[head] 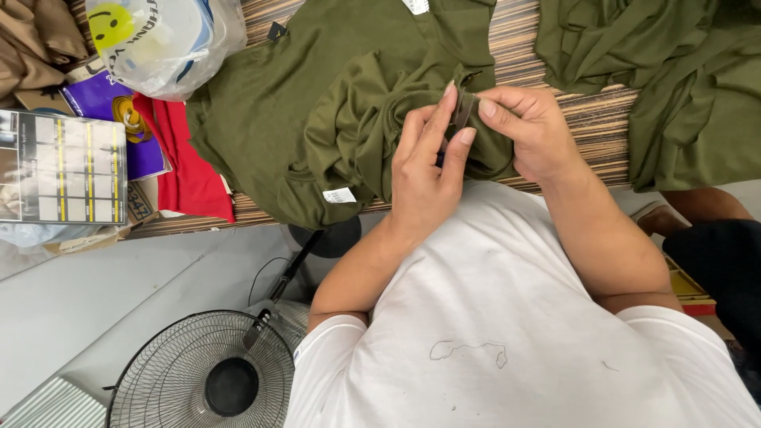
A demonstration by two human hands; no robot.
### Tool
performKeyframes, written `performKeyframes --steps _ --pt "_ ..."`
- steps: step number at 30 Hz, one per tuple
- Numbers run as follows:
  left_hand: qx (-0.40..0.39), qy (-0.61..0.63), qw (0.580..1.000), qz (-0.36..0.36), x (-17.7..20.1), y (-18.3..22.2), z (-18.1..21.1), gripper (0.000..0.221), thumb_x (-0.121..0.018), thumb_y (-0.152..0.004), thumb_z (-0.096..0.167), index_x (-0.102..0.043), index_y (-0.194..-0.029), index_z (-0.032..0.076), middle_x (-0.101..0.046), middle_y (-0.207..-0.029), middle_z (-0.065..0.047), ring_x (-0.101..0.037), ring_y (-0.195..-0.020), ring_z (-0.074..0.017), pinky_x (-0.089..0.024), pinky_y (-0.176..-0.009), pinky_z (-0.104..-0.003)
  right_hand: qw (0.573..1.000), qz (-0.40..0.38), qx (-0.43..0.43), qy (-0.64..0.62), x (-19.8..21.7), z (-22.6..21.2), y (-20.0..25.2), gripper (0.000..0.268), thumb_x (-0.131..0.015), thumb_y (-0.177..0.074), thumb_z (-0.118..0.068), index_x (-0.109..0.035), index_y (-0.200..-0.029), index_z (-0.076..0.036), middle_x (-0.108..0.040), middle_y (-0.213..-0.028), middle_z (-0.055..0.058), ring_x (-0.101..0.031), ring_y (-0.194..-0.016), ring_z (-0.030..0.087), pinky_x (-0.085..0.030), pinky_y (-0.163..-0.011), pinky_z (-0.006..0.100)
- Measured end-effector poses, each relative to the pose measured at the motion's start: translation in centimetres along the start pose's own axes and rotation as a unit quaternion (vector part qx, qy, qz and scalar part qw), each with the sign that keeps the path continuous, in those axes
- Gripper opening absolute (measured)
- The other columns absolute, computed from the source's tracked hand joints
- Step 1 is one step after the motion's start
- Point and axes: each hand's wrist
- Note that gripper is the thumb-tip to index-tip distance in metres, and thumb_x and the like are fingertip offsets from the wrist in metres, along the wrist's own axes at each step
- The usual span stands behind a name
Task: Trimming loose threads from olive green shirts using thread snips in a garment factory.
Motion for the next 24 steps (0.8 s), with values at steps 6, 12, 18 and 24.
performKeyframes --steps 6,12,18,24 --pt "-0.032 0.016 0.999 -0.001 0.9 -0.2 0.2 0.048 -0.071 -0.104 0.014 -0.056 -0.149 0.009 -0.066 -0.114 -0.007 -0.064 -0.08 -0.0166 -0.058 -0.072 -0.03 0.99 -0.038 0.075 0.11 -0.7 -2.6 0.2 0.018 -0.076 -0.093 -0.001 -0.073 -0.11 0.006 -0.073 -0.094 0.012 -0.062 -0.1 0.01 -0.055 -0.08 0.028" --pt "-0.084 0.026 0.996 0.018 1.7 -0.9 0.2 0.046 -0.073 -0.101 0.01 -0.059 -0.145 0.006 -0.067 -0.114 -0.008 -0.06 -0.075 -0.0135 -0.055 -0.067 -0.029 0.968 -0.071 0.152 0.188 -0.9 -2.3 0.3 0.029 -0.081 -0.092 -0.01 -0.074 -0.117 0.004 -0.074 -0.099 0.011 -0.061 -0.106 0.011 -0.051 -0.085 0.029" --pt "-0.058 0.016 0.998 0.011 3.5 -0.4 1.6 0.042 -0.067 -0.106 0.018 -0.058 -0.145 0.008 -0.065 -0.116 -0.008 -0.058 -0.081 -0.0138 -0.055 -0.076 -0.028 0.93 -0.107 0.189 0.297 -0.1 -2.4 -0.4 0.013 -0.08 -0.097 -0.004 -0.079 -0.109 -0.003 -0.065 -0.088 0.008 -0.064 -0.088 0.019 -0.047 -0.079 0.029" --pt "-0.029 0.148 0.964 0.217 7.3 -1.0 0.5 0.039 -0.056 -0.115 0.019 -0.053 -0.151 0.006 -0.056 -0.15 -0.013 -0.045 -0.075 -0.0151 -0.045 -0.059 -0.026 0.966 -0.072 0.047 0.243 0.5 -1.6 0.6 0.022 -0.074 -0.098 -0.017 -0.074 -0.118 -0.008 -0.072 -0.111 0.008 -0.065 -0.105 0.016 -0.051 -0.1 0.03"
Point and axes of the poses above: each hand's wrist, its own y-axis away from the middle knuckle, its own x-axis out of the back of the hand, z = x × y
